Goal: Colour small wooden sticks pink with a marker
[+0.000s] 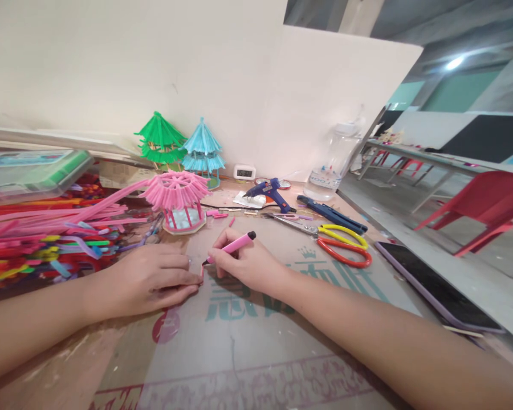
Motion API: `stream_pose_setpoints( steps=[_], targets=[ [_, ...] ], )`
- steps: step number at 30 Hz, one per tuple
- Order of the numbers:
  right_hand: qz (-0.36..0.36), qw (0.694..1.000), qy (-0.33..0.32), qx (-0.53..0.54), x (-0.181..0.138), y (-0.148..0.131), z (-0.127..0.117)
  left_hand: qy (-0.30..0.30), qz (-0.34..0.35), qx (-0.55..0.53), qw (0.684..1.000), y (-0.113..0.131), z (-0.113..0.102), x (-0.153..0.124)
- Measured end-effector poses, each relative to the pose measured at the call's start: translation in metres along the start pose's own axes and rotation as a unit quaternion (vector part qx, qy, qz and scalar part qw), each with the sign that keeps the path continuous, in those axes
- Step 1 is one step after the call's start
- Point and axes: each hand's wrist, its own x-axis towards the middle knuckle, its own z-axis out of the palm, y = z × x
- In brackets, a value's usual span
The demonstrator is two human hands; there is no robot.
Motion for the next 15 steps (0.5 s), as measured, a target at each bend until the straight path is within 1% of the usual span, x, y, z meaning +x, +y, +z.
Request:
stream_pose_setpoints(
  steps=[8,15],
  targets=[
    [-0.007,1.000,-0.005,0.000,0.0006,-0.0004,0.0007,0.004,-0.009,0.015,1.000,0.0002,0.0006,-0.0016],
    [-0.014,1.000,-0.006,-0.002,0.0013,0.0004,0.0011,-0.001,0.004,0.005,1.000,0.0006,-0.0011,-0.0005]
  ],
)
